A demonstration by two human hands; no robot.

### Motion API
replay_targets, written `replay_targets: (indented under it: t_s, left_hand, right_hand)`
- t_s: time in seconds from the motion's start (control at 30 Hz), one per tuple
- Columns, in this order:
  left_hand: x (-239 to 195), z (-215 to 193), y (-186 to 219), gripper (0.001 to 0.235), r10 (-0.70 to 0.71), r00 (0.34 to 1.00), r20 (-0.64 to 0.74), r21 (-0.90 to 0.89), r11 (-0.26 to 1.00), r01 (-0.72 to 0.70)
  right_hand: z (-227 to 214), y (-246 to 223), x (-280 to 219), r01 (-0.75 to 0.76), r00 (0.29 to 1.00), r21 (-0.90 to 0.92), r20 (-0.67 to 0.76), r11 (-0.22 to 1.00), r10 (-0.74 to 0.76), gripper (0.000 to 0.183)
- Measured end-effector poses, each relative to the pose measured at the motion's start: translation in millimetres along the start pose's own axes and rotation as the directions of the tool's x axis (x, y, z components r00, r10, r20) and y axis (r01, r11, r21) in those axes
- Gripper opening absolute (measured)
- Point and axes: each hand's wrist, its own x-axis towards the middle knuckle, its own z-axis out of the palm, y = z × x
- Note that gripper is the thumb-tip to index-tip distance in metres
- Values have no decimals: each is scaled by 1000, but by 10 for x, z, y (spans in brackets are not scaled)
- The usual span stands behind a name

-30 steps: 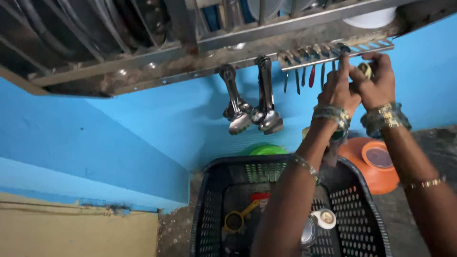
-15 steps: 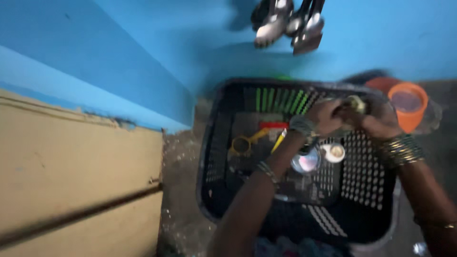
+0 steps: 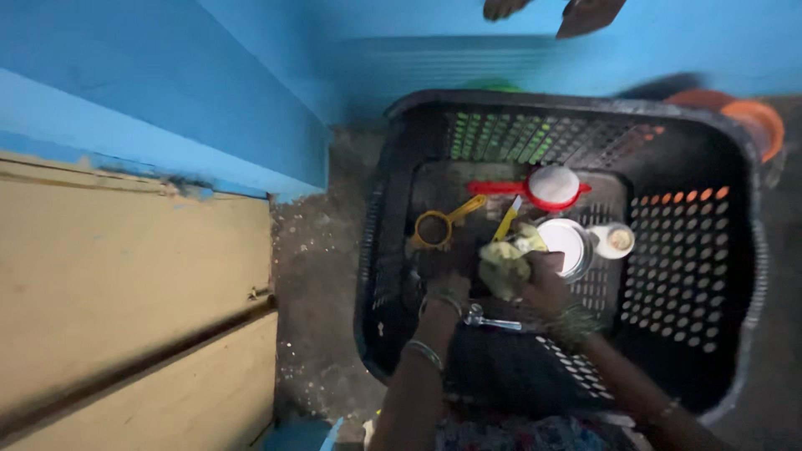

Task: The person dries various pieces of metal cutlery with a cloth and places them into a wall-mounted dish rack. The person handles spoons, forks, and knives one at a time, wiping each item before hanging it on the rack.

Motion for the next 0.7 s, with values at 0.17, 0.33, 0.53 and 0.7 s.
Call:
replay_targets:
  t_s: [0.17, 0.33, 0.53, 0.7]
  left_hand:
    - [285, 964, -245, 37, 21, 990, -140, 8, 1000, -20]
    - [414, 1131, -292, 42, -185, 976, -113, -372, 919, 131]
    - [355, 860, -318, 28, 66, 977, -204, 77, 996, -51]
    - [494, 941, -293, 27, 54, 995, -90, 94, 995, -46]
  right_hand:
    - [674, 152, -10, 135, 990, -114, -20, 984, -138, 54]
    - [999, 389, 144, 49, 998, 10, 28, 999, -49, 56]
    - [843, 391, 243, 59, 998, -65, -6, 996, -59, 50]
    - [706, 264, 96, 87, 996, 166, -24, 982, -84, 60]
